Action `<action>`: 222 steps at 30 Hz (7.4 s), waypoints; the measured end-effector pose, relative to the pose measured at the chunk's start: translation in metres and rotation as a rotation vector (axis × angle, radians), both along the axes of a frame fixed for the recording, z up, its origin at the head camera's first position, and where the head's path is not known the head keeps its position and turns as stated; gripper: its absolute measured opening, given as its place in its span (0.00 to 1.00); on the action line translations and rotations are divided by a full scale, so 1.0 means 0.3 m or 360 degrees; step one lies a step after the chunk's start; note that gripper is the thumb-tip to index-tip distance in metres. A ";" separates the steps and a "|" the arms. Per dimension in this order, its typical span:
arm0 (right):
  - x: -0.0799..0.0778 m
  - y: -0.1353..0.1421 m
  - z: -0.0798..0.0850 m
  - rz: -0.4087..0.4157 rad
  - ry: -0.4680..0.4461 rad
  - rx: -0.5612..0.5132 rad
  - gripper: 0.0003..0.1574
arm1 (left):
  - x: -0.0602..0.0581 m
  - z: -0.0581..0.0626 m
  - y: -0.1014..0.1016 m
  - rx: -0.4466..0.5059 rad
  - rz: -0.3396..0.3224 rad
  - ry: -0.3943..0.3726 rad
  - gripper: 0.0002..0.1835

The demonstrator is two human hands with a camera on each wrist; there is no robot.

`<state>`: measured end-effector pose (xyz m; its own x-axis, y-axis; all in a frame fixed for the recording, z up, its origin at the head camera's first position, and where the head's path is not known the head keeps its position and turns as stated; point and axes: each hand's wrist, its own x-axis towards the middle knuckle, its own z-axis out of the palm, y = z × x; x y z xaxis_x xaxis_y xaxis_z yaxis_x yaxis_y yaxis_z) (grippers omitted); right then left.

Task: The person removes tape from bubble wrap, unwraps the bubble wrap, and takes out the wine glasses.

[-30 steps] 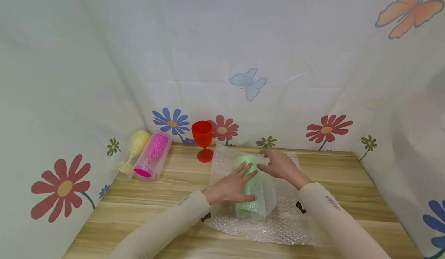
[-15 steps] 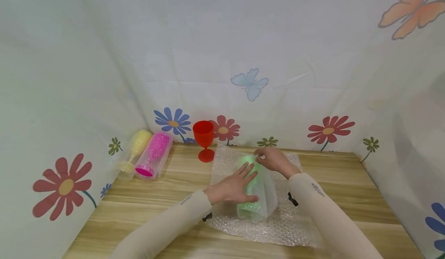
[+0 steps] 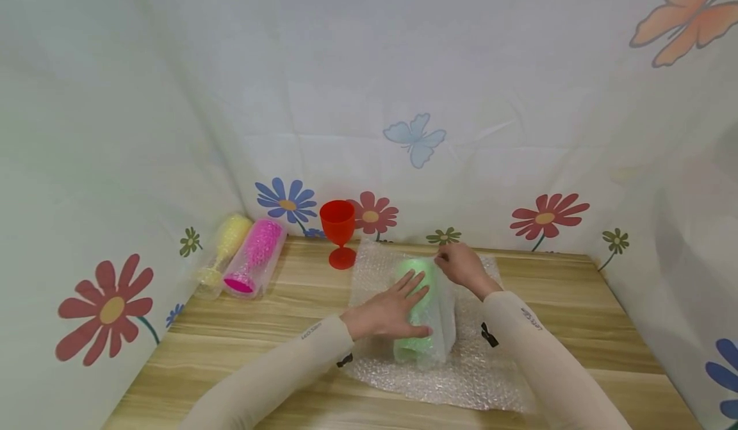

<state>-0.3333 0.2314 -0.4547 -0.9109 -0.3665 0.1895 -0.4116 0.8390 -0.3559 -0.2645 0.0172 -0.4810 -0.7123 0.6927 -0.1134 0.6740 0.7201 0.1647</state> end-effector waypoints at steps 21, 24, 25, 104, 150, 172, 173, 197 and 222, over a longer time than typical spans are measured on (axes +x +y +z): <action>-0.012 0.030 -0.062 -0.0194 -0.0395 -0.0369 0.23 | 0.001 -0.009 -0.009 -0.0019 -0.0003 0.0015 0.50; -0.008 0.014 -0.061 -0.0146 -0.0329 -0.0314 0.23 | -0.004 0.004 0.000 -0.0051 -0.0031 0.0090 0.49; -0.007 0.007 -0.060 -0.0106 -0.0313 -0.0299 0.23 | -0.006 0.008 0.004 -0.0063 -0.0038 0.0115 0.49; 0.206 -0.022 -0.038 0.0226 -0.0379 0.0638 0.46 | -0.011 -0.033 -0.013 -0.0123 0.0012 0.0072 0.46; 0.149 0.057 -0.117 0.0232 -0.0624 0.0334 0.51 | -0.025 -0.011 -0.062 -0.0031 -0.0027 0.0081 0.45; 0.146 0.026 -0.115 0.0250 -0.0781 0.0355 0.62 | 0.016 -0.028 0.045 -0.0345 -0.0085 0.0271 0.44; 0.146 0.025 -0.114 0.0254 -0.0785 0.0347 0.62 | 0.016 -0.030 0.041 -0.0343 -0.0082 0.0270 0.44; 0.130 0.025 -0.133 0.0264 -0.0798 0.0324 0.58 | 0.001 -0.044 -0.081 -0.0113 -0.0086 0.0190 0.41; 0.132 0.017 -0.139 0.0163 -0.0858 0.0276 0.61 | -0.030 -0.054 0.017 -0.0220 -0.0063 0.0327 0.41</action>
<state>-0.2937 0.2366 -0.4965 -0.8205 -0.4422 -0.3623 -0.2923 0.8692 -0.3989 -0.2734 0.0222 -0.4971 -0.7028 0.7085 -0.0645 0.7113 0.6986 -0.0772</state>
